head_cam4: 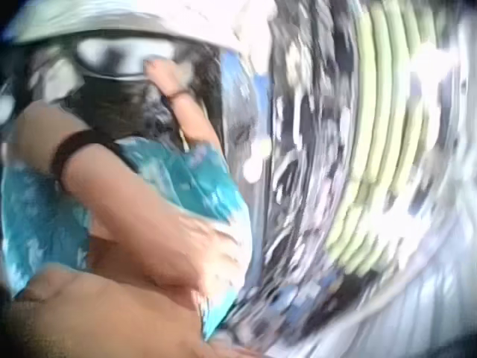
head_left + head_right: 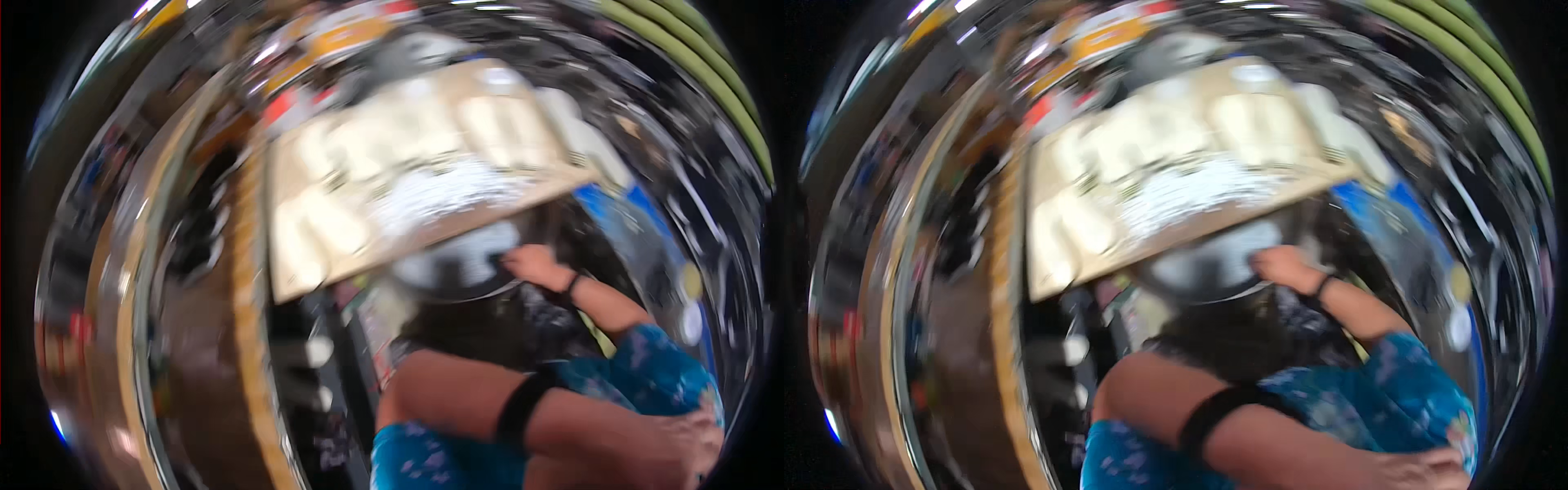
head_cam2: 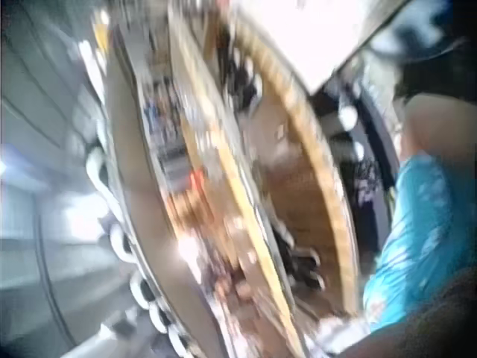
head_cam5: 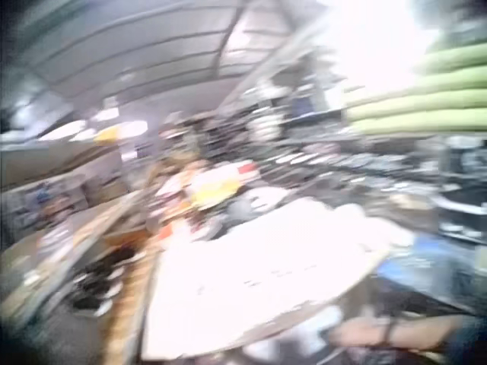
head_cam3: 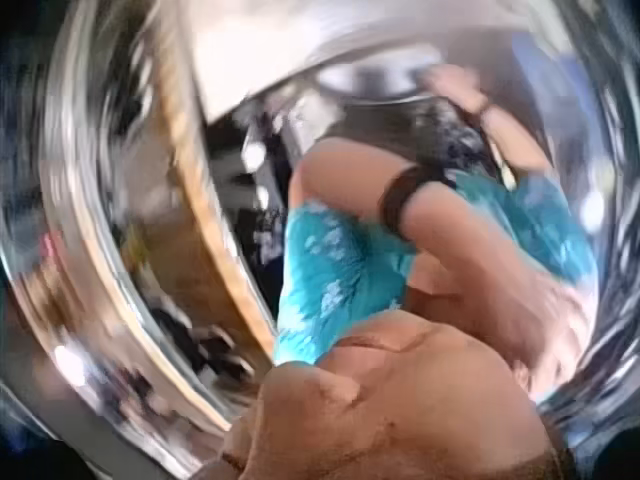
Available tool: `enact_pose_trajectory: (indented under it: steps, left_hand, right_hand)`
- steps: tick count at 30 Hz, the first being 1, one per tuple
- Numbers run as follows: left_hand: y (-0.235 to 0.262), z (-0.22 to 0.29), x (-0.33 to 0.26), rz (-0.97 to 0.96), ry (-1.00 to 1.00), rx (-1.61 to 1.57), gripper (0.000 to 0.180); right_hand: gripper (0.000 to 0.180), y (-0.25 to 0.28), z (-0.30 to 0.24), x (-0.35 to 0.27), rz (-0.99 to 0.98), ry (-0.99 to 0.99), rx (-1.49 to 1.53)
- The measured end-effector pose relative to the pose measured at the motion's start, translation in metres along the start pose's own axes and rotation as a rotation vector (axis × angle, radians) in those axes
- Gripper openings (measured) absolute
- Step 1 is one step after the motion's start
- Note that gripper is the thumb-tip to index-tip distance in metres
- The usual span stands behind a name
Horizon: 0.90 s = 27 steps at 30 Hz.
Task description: The person is inserting insoles and trimming excess material or threads from a pair of black shoes using scissors at a workstation.
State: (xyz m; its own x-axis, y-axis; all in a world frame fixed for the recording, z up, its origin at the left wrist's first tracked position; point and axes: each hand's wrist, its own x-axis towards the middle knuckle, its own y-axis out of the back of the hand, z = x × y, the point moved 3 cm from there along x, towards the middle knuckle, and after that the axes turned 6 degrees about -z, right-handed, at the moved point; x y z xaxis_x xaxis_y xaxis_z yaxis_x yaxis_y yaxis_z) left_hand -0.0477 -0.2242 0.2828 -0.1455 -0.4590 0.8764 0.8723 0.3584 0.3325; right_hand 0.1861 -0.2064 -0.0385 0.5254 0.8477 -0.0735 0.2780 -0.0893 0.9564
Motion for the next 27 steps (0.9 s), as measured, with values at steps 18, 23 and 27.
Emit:
enact_pose_trajectory:
  steps: [18, 23, 27]
  left_hand:
    - [0.087, -0.164, -0.052, 0.002, 0.960, -0.169, 0.036]
    - [0.126, -0.137, -0.218, 0.514, 1.609, 0.550, 0.026]
    - [0.089, -0.128, -0.259, 0.391, 1.738, 0.638, 0.030]
  right_hand:
    - [0.022, 0.276, 0.302, -0.317, 0.827, -1.155, -0.536]
    - [0.019, 0.214, 0.319, -0.413, 0.152, -1.026, -0.599]
    - [0.024, 0.216, 0.390, -0.388, -0.013, -0.789, -0.649]
